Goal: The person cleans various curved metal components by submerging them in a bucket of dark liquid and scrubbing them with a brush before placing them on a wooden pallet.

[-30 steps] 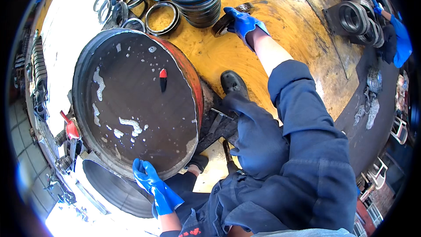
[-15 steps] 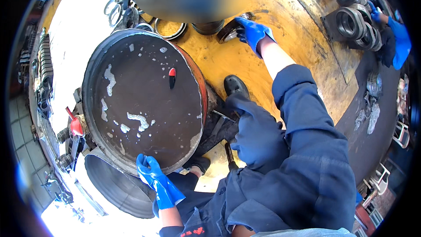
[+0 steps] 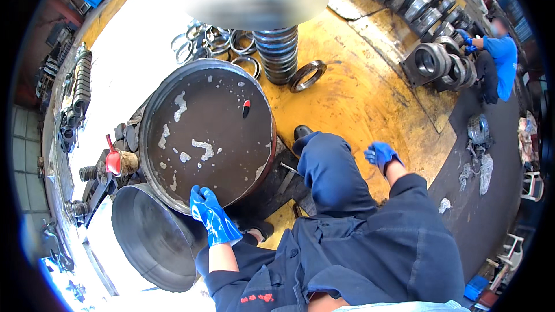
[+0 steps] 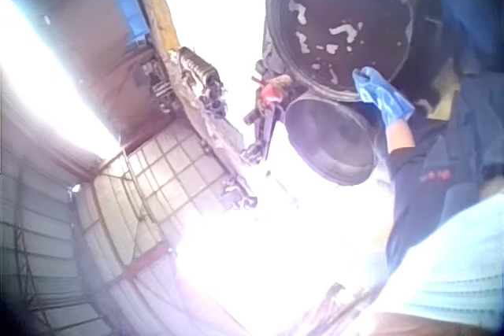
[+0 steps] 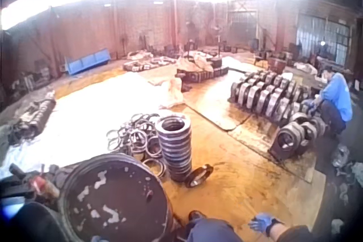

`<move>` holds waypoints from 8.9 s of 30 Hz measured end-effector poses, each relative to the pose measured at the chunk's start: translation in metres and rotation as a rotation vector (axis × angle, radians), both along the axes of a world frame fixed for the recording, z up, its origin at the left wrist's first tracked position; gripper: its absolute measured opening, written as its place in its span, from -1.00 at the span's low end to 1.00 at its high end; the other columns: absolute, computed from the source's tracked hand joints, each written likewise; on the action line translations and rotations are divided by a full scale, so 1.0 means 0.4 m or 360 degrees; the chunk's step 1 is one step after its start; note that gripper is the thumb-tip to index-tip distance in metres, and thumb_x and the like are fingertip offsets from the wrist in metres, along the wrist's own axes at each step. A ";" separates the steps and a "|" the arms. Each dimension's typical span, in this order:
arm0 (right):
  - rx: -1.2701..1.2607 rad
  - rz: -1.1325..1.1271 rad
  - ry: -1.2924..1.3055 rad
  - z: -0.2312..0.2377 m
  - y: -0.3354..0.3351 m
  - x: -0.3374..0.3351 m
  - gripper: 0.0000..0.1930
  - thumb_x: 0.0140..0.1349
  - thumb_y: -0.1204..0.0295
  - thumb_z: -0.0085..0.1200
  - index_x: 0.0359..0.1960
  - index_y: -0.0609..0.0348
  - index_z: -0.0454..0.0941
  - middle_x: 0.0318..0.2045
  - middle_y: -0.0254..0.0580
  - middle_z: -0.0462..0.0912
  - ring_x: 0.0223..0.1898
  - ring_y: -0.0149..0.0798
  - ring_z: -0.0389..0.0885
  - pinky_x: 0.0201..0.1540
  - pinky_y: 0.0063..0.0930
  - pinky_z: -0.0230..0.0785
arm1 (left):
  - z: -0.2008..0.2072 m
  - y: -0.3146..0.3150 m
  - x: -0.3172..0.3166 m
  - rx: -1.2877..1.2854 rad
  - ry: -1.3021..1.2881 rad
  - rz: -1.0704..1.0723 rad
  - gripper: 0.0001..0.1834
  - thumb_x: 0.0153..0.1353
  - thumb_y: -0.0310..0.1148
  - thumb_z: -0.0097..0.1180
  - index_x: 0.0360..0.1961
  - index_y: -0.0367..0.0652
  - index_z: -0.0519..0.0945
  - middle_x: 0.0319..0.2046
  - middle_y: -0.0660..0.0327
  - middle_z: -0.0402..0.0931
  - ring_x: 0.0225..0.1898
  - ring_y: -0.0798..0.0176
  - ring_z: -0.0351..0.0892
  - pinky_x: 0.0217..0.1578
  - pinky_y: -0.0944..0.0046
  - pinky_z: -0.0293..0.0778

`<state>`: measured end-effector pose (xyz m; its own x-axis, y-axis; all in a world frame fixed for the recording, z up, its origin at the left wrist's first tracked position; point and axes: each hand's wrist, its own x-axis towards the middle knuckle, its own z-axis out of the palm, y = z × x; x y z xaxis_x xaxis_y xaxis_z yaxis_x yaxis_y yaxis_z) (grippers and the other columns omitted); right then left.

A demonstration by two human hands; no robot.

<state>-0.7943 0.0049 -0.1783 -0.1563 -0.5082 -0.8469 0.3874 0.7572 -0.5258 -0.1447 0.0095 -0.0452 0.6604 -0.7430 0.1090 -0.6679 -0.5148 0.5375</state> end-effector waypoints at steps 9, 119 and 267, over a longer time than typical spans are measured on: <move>-0.0600 -0.0281 0.0003 0.231 0.128 -0.115 -0.62 0.46 0.10 -0.07 0.02 0.14 0.53 -0.18 -0.11 0.75 -0.24 -0.18 0.70 -0.18 -0.26 0.53 | -0.050 0.008 0.007 -0.0398 0.0096 0.0009 -0.78 0.29 -0.49 0.03 -0.54 -0.19 0.47 -0.64 0.27 0.38 -0.56 0.32 0.25 -0.52 0.15 0.30; -0.1054 0.2101 0.0787 0.710 -0.555 1.179 -0.55 0.25 0.09 0.22 -0.12 0.29 0.73 -0.32 -0.20 0.73 -0.29 -0.37 0.59 -0.11 -0.45 0.41 | 0.101 -0.179 0.217 -0.0707 0.2613 0.0244 -0.52 0.55 -0.17 -0.15 0.37 -0.14 0.44 0.31 -0.02 0.51 0.28 -0.04 0.55 0.23 0.03 0.55; -0.1002 0.1071 0.0299 0.324 -0.400 1.277 -0.78 0.29 0.29 0.25 -0.24 0.22 0.74 -0.40 -0.25 0.74 -0.35 -0.38 0.65 -0.24 -0.42 0.48 | -0.054 -0.076 0.275 -0.0135 0.1457 -0.0002 -0.52 -0.05 -0.62 0.40 -0.02 -0.37 0.63 -0.25 0.08 0.72 -0.34 0.15 0.71 -0.21 0.17 0.66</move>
